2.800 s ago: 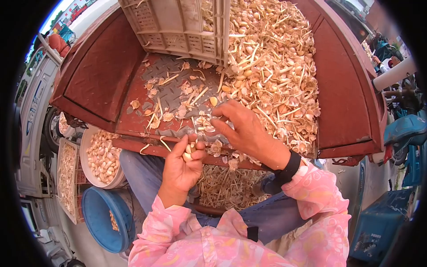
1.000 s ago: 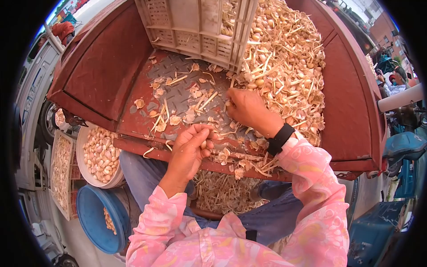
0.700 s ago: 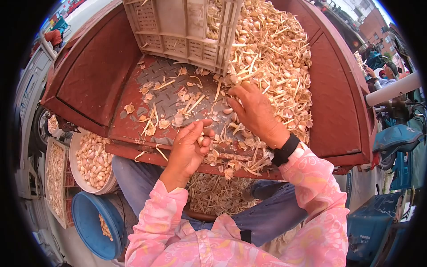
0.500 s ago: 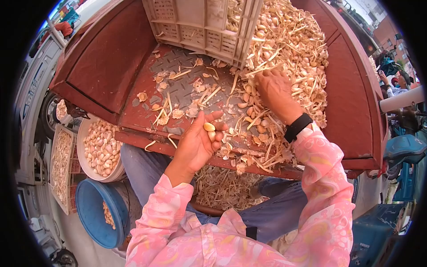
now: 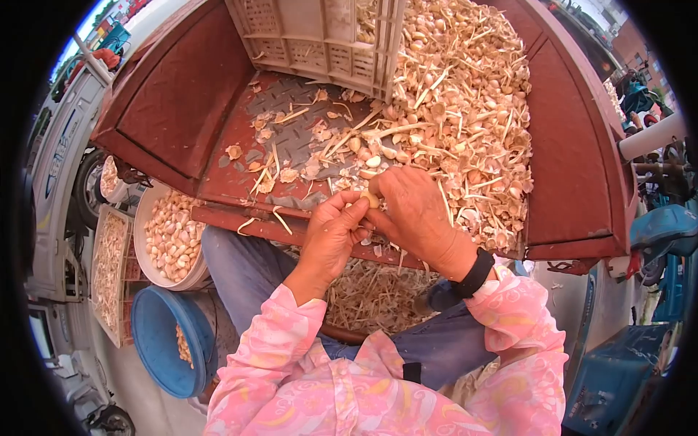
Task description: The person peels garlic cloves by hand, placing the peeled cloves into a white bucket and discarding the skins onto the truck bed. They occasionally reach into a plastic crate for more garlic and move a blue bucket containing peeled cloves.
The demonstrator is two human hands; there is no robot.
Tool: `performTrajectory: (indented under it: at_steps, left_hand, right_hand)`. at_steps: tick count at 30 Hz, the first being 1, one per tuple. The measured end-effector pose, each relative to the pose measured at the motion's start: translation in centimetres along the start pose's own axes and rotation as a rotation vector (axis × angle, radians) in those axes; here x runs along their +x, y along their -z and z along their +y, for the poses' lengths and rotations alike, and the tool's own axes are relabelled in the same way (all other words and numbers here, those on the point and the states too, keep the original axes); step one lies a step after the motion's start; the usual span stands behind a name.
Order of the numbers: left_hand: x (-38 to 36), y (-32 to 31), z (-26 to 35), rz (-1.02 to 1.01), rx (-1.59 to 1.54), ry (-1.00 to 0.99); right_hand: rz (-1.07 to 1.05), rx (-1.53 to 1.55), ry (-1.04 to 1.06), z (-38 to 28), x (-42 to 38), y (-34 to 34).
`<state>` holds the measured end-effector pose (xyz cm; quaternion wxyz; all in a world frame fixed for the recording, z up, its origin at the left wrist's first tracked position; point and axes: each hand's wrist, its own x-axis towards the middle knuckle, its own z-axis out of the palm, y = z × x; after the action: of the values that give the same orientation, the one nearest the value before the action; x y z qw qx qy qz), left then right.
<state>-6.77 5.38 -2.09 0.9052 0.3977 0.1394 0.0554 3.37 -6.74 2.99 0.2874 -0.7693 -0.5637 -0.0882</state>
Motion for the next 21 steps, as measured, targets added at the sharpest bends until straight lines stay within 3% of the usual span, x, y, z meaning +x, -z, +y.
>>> performTrajectory:
  at_steps: [2, 3, 6, 11, 14, 21]
  left_hand:
    - [-0.5, 0.1, -0.2, 0.05, 0.027, -0.032]
    - [-0.7, 0.0, -0.3, 0.073, 0.041, -0.046]
    - [-1.6, 0.1, 0.3, 0.023, 0.228, -0.047]
    - [-2.2, 0.2, 0.4, -0.039, 0.32, -0.028]
    - [-2.4, 0.3, 0.9, -0.081, 0.456, -0.021]
    - [-2.0, 0.7, 1.5, -0.259, 0.735, -0.073]
  right_hand:
    - [-0.061, 0.128, -0.045, -0.4, -0.6, 0.4]
    - [-0.085, 0.349, -0.151, -0.2, -1.2, 0.3]
    - [-0.06, 0.148, -0.067, 0.5, -1.6, 1.1]
    - [-0.206, 0.101, 0.093, 0.4, -2.1, 2.2]
    - [-0.3, 0.009, 0.084, -0.1, -2.2, 2.7]
    - [-0.279, -0.145, 0.085, -0.6, -2.8, 1.4]
